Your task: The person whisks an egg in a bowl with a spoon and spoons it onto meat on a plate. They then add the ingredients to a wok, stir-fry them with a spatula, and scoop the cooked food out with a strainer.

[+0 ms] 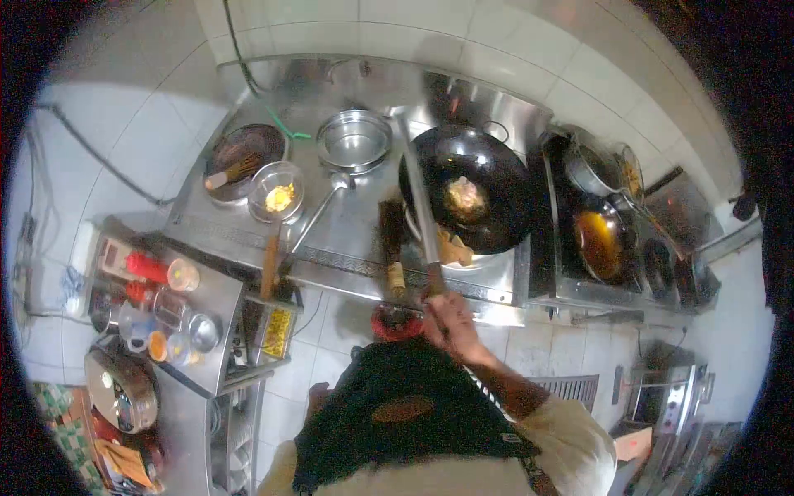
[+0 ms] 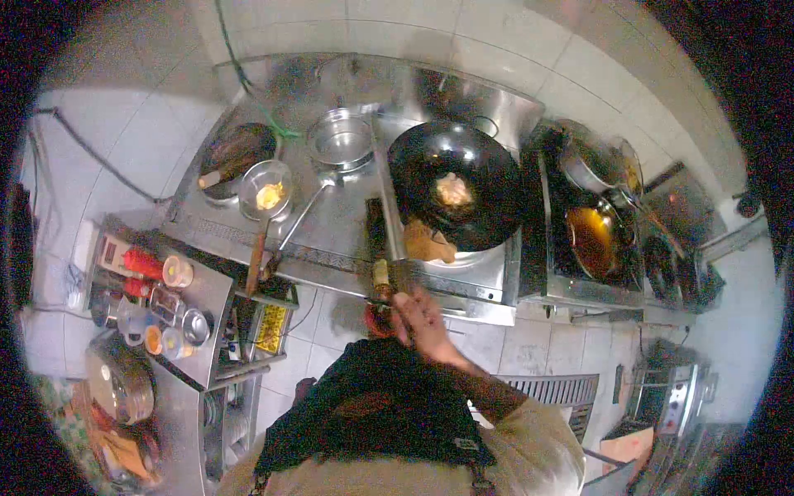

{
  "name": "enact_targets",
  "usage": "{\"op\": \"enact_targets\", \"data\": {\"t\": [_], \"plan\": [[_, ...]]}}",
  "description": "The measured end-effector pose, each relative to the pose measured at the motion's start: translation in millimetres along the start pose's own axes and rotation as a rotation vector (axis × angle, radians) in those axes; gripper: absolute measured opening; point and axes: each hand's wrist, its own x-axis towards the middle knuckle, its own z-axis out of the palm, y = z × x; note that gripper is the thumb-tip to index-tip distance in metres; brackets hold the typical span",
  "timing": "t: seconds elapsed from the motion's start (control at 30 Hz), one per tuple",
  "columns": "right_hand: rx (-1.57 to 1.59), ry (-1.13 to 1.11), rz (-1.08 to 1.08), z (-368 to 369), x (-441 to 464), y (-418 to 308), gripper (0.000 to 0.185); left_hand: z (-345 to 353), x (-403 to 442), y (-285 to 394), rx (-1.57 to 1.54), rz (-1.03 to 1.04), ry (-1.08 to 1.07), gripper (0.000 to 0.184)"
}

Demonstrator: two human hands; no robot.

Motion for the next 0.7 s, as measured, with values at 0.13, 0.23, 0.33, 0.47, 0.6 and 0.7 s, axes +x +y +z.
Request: {"op": "enact_targets", "data": {"t": [0.13,0.23,0.33,0.47,0.6,0.7], "plan": [[-0.003,-0.06,-0.193,-53.0,4.7,-73.1,0.042,0.8,33.1,3.8,-0.388,-0.063,-0.041,0.034],[-0.06,0.078,-0.098,-78.2,4.3,-148.0,0.035,2.8,38.4,13.2,-0.509,-0.078,0.015,0.035],[-0.468,0.285,-0.01,-127.1,11.7,-169.1,0.031,1.3,45.8,27.7,-0.696,-0.123,0.137,0.037],[-0.989,0.235,0.165,-208.6,26.7,-178.1,0.031,-15.8,45.9,51.2,-1.02,-0.512,0.07,0.036],[-1.572,0.013,-0.13,-291.8,58.8,-143.4,0.036,7.6,34.2,20.2,0.049,0.001,0.036,0.035],[-1.593,-0.033,0.332,-203.3,51.5,-220.2,0.038,12.0,22.0,20.3,-0.051,-0.123,0.011,0.035]]}}
